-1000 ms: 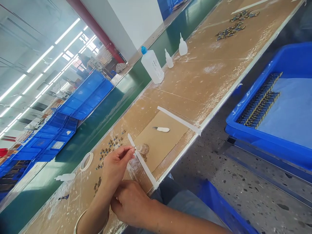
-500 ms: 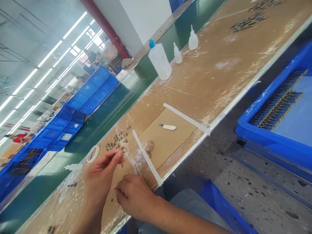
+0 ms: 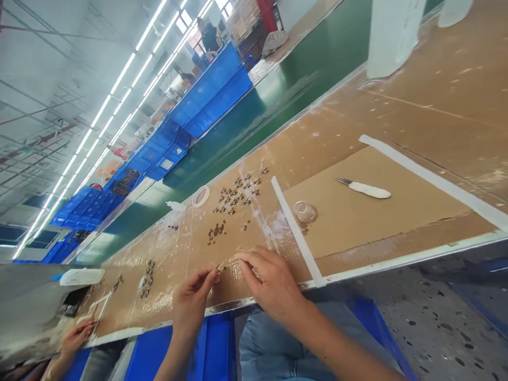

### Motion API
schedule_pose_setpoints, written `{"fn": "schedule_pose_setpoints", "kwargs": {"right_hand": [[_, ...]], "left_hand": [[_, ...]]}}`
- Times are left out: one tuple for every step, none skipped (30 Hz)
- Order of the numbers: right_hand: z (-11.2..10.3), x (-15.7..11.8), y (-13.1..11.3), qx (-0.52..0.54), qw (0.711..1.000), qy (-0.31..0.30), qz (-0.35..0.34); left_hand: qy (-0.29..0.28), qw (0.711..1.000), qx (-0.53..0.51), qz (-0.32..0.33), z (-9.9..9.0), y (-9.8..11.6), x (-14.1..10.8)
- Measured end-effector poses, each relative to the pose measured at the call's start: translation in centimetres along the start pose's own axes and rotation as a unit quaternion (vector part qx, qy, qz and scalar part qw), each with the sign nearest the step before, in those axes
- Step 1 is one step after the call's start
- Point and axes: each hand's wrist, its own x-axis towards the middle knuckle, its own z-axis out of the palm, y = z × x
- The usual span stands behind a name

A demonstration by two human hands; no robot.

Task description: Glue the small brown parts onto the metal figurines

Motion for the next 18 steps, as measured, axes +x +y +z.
{"fn": "schedule_pose_setpoints", "kwargs": {"right_hand": [[0.1,0.0,0.0,-0.010,1.000,-0.003,-0.002],[0.1,-0.1,-0.1,-0.022,1.000,-0.007,-0.006],[0.1,-0.1,-0.1,-0.035,0.999,-0.011,-0.009],[0.1,-0.1,-0.2,-0.045,0.999,-0.014,-0.012],[0.2,-0.1,-0.2,-0.053,0.998,-0.018,-0.014],[0.2,-0.1,-0.3,-0.058,0.998,-0.020,-0.017],[0.2,-0.1,-0.3,-0.062,0.998,-0.021,-0.020],[0.2,-0.1,-0.3,-0.067,0.997,-0.020,-0.024],[0.3,-0.1,-0.3,-0.070,0.997,-0.020,-0.027],[0.3,0.0,-0.2,-0.073,0.997,-0.021,-0.030],[0.3,0.0,-0.2,-0.076,0.996,-0.023,-0.030],[0.3,0.0,-0.2,-0.078,0.996,-0.023,-0.030],[0.4,0.0,-0.1,-0.078,0.996,-0.022,-0.030],[0.4,0.0,-0.1,-0.079,0.996,-0.021,-0.031],[0.4,0.0,-0.1,-0.078,0.996,-0.017,-0.032],[0.4,0.0,-0.1,-0.078,0.996,-0.014,-0.033],[0.4,-0.1,0.0,-0.076,0.996,-0.013,-0.035],[0.4,-0.1,0.0,-0.075,0.997,-0.012,-0.034]], "left_hand": [[0.000,1.000,0.005,0.000,0.0,-0.3,-0.1],[0.002,1.000,0.011,0.003,-0.1,-0.6,-0.1],[0.004,1.000,0.021,0.012,-0.1,-0.8,-0.1],[0.004,0.999,0.033,0.022,-0.1,-1.0,-0.1],[0.002,0.998,0.045,0.033,-0.1,-1.1,0.0],[-0.002,0.997,0.056,0.044,-0.1,-1.3,0.0],[-0.007,0.996,0.066,0.052,-0.2,-1.4,0.1],[-0.013,0.995,0.077,0.057,-0.3,-1.5,0.2],[-0.017,0.994,0.088,0.059,-0.3,-1.6,0.3],[-0.021,0.993,0.098,0.059,-0.4,-1.6,0.4],[-0.026,0.992,0.107,0.059,-0.4,-1.5,0.5],[-0.032,0.991,0.114,0.060,-0.5,-1.5,0.6],[-0.036,0.990,0.119,0.062,-0.4,-1.3,0.6],[-0.040,0.990,0.122,0.065,-0.4,-1.2,0.7],[-0.042,0.989,0.123,0.068,-0.4,-1.0,0.7],[-0.043,0.989,0.124,0.071,-0.3,-0.9,0.7],[-0.043,0.989,0.125,0.073,-0.3,-0.8,0.7],[-0.044,0.988,0.126,0.074,-0.2,-0.7,0.7]]}}
